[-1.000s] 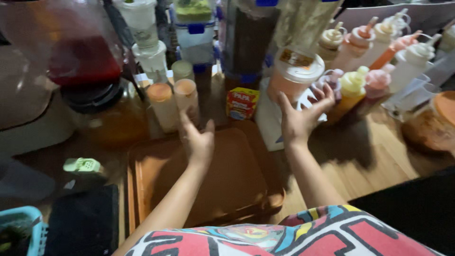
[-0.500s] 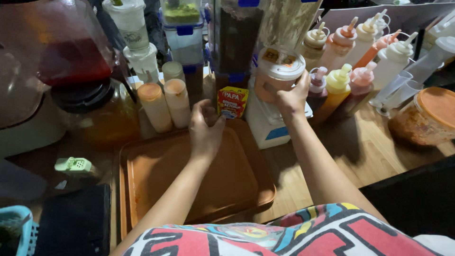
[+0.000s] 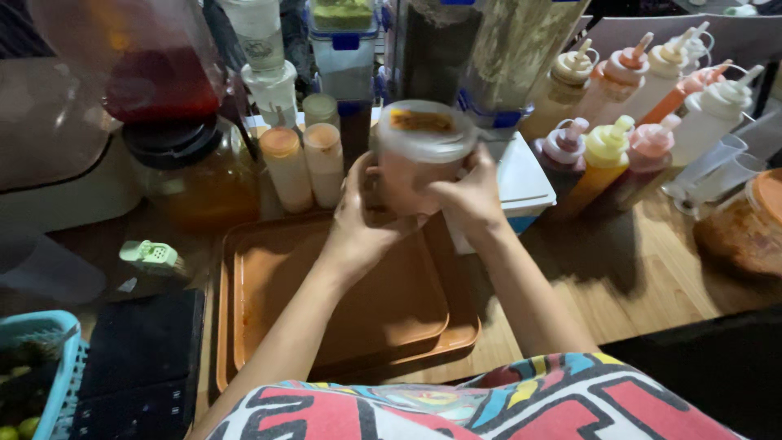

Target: The person pours a dark liquid from a large bottle into a small squeeze bottle, then wipes the squeeze bottle with a tissue and secures the cap. The person places the filled squeeze bottle on a shelf and returns to the counter to clean a ladle and wipe the work surface.

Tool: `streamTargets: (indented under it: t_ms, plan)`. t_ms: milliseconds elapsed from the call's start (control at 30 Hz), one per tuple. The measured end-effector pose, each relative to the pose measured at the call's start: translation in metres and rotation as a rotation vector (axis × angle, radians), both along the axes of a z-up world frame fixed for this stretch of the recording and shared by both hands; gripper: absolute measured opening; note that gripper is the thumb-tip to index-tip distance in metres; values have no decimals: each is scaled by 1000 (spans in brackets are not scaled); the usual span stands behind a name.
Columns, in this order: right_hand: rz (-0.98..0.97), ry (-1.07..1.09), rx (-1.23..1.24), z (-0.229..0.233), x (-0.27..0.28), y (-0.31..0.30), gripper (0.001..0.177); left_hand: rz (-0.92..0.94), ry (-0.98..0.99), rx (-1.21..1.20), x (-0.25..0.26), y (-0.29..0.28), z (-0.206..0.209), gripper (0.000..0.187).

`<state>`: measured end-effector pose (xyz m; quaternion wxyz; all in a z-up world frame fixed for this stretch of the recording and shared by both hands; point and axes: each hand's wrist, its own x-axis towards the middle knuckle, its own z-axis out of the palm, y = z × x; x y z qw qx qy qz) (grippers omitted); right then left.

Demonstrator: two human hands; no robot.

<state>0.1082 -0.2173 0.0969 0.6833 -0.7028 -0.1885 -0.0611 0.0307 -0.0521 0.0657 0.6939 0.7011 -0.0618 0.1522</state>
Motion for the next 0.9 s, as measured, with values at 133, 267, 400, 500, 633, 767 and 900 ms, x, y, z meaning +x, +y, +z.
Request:
streamTargets:
  t_ms: [133, 267, 400, 500, 633, 767, 900]
  plan:
    - [116, -11, -49, 8, -12, 30, 83, 265, -260, 237, -9, 18, 17, 105]
    - [334, -56, 80, 27, -15, 73, 78, 208, -300, 81, -13, 53, 36, 86]
    - [440, -49, 134, 56, -6, 121, 71, 389, -349, 121, -3, 95, 61, 82]
    - [447, -87, 152, 74, 3, 158, 74, 463, -354, 78, 12, 133, 79, 74]
    - [377, -239, 77, 91, 19, 209, 76, 493, -517, 80, 37, 189, 104, 71]
    - [506, -307, 166, 104, 38, 254, 83, 718, -672, 212, 65, 231, 124, 82]
    - [550, -362, 235, 114, 60, 297, 85, 812, -755, 214, 94, 265, 138, 85]
